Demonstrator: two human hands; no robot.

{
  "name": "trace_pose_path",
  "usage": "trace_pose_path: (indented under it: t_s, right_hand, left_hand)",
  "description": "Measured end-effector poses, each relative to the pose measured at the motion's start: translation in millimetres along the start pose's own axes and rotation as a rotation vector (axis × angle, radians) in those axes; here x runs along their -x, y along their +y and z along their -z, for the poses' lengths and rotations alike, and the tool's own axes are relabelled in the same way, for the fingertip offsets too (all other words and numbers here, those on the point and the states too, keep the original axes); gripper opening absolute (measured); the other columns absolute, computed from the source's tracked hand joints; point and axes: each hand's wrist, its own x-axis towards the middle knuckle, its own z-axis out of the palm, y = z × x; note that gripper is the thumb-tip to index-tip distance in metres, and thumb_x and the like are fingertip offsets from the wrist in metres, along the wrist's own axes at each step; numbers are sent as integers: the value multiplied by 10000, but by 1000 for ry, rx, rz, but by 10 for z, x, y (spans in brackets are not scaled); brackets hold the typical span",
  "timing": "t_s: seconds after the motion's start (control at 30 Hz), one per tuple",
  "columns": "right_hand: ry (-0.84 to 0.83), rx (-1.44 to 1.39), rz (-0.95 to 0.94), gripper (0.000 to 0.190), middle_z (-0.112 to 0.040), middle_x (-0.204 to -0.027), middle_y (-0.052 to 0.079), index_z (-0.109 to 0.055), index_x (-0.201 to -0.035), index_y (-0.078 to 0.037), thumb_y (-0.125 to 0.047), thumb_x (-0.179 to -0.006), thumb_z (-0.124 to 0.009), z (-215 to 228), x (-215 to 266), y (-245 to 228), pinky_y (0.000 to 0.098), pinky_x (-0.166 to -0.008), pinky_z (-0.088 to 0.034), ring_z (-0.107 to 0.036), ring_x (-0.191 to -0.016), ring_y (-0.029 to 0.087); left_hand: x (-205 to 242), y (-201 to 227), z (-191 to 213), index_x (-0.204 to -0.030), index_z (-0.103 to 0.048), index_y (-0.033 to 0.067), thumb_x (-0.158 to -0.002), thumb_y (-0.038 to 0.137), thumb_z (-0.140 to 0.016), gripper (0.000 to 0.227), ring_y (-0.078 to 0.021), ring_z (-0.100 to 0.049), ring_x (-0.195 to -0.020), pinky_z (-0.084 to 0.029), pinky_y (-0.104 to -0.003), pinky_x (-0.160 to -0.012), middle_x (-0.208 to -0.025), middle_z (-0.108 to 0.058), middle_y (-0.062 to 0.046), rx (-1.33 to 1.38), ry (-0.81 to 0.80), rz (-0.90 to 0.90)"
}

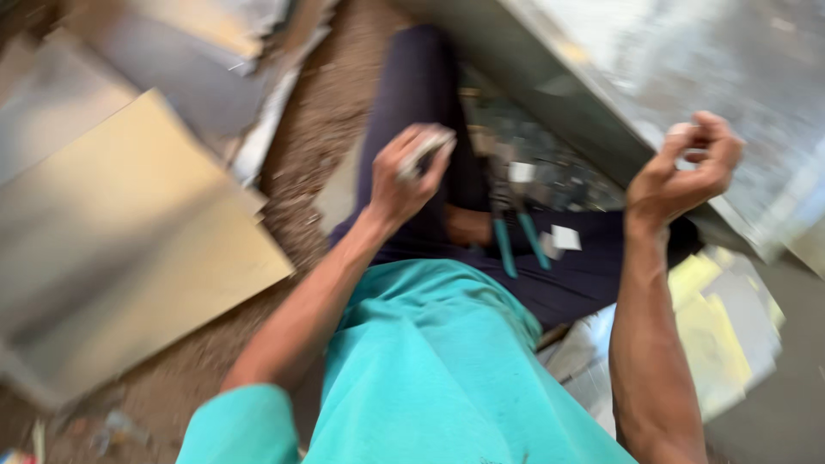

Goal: The person sits on the ground and uses tin snips to cut a large rectangular metal sheet. They repeatedly reposition the sheet and cut along its edges to trim it into a smaller size.

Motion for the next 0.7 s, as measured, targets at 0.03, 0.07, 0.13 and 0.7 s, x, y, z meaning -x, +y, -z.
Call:
trace_pose_path:
  t_s: [0.03,0.07,0.13,0.7]
  right_hand:
    - [-101,-140,-60,73,-618,-944,89,-726,-1079,17,-12,-1038,-673,-198,115,-271,318,-731,-485,-586,-818,175]
    - [-207,-271,-121,52,-617,-922,78,-732,-1067,16,-21,-1055,-697,-380,265,-586,308,-745,-484,-571,-815,159]
    - [-492,-399,-114,86,-673,-995,62,-736,-1077,-32,-51,-1009,-687,-718,666,-1234,287,-776,-579,-698,-867,139]
    - [-1616,-640,-3,948,-410,-1503,326,-266,-1539,68,-344,-863,-789,-2732,2708,-2830,485,-1106,-350,-394,-1392,409]
  left_hand:
    - [272,-69,239,-1064,-730,46,-967,87,-722,106,-248,-733,-928,-598,-341,-811,-1039,-739,-121,-22,80,105]
    - [544,-118,466,-1036,-736,39,-965,94,-726,90,-232,-743,-887,-599,-333,-776,-1000,-745,-117,-36,159,212]
    - [1071,-214,850,-1026,-771,50,-957,119,-717,111,-197,-719,-749,-576,-320,-674,-880,-760,-61,-47,362,635]
    - [2838,-1311,1634,-1057,-646,80,-977,245,-691,188,-239,-714,-888,-576,-306,-700,-926,-696,-68,1103,1199,1220]
